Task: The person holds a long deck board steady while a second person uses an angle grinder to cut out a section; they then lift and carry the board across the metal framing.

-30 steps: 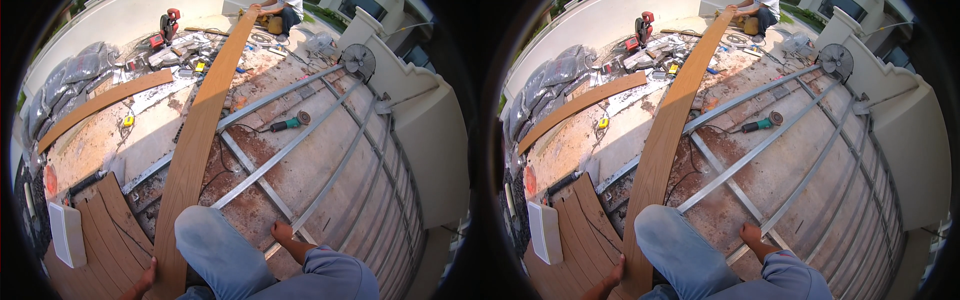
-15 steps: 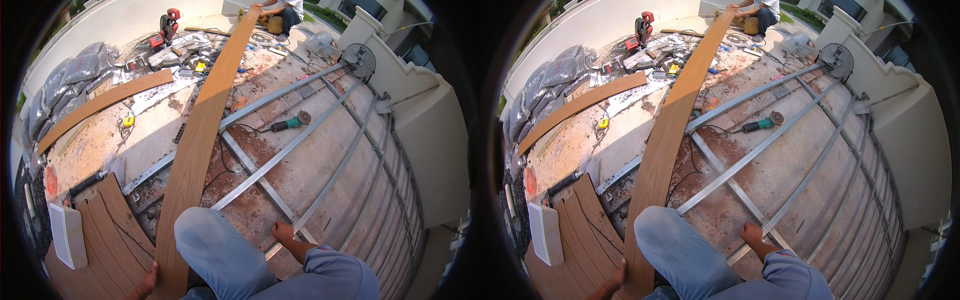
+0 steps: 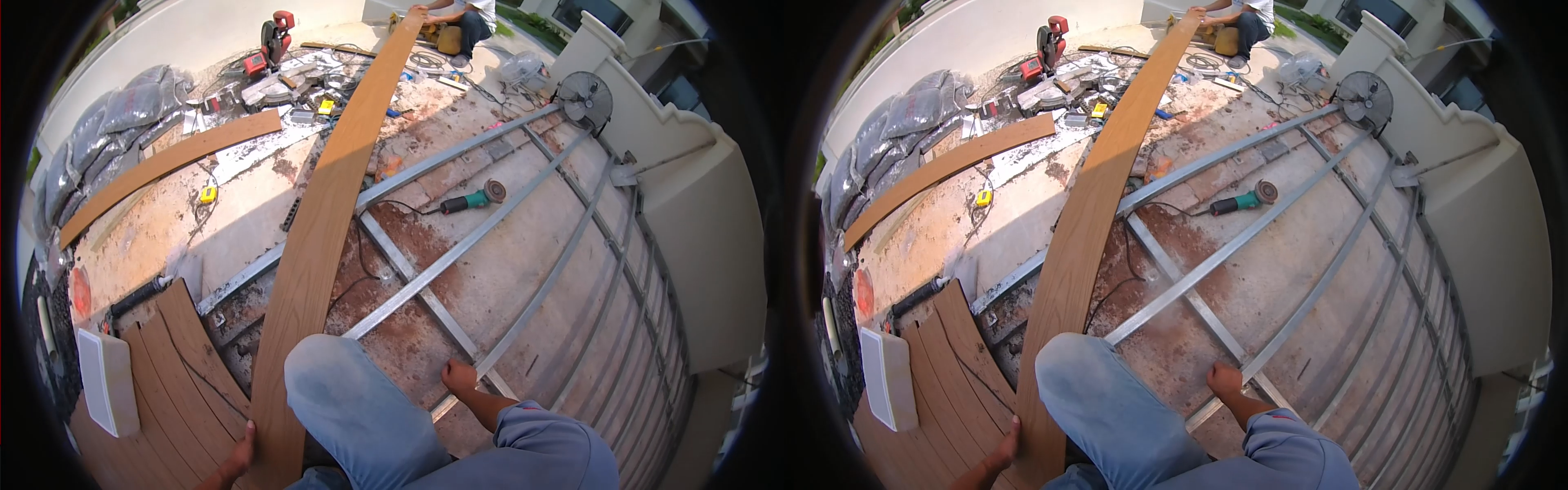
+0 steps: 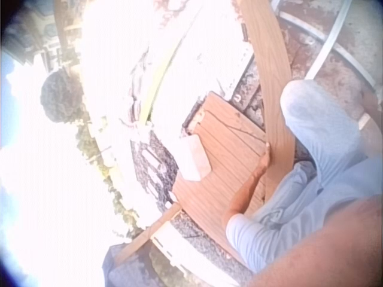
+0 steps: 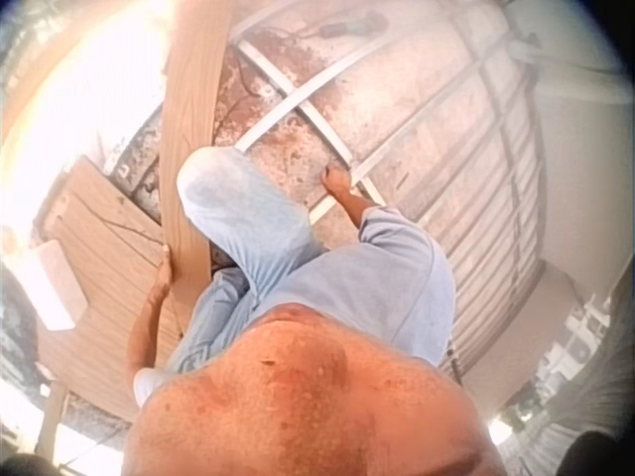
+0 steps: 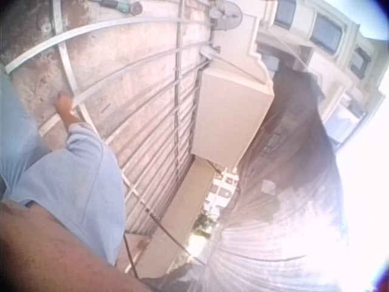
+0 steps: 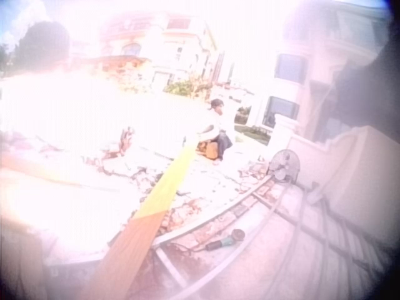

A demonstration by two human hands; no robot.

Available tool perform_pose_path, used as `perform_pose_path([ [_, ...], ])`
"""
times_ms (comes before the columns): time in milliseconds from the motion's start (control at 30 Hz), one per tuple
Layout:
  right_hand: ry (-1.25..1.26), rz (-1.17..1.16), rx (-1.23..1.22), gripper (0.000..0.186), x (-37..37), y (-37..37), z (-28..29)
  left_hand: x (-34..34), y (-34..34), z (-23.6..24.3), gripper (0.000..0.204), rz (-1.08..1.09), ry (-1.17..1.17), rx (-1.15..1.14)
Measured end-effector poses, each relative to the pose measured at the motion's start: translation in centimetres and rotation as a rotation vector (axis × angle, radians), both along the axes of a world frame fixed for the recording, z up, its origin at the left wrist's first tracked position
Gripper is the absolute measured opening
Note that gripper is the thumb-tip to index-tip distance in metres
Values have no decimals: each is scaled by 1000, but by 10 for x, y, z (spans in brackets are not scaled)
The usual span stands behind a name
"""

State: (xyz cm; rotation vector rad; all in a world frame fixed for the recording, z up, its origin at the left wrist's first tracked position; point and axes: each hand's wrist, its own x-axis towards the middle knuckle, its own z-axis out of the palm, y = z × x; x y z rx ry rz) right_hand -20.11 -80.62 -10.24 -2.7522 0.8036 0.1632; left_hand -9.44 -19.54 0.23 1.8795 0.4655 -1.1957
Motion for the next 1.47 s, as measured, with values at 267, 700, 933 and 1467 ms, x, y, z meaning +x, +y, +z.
perform_pose_path([
  [267, -12, 1, -3, 23, 2, 3, 3, 10, -22, 34, 109, 10, 27, 100],
  [700, -42, 20, 22, 21, -2, -2, 0, 19, -37, 58, 109, -27, 53, 154],
  [933, -80, 25, 30, 20, -2, -1, -1, 13, -18, 38, 113, -1, 74, 135],
  [1467, -69, 5, 29, 20, 0, 1, 3, 19, -33, 62, 105, -2, 57, -87],
])
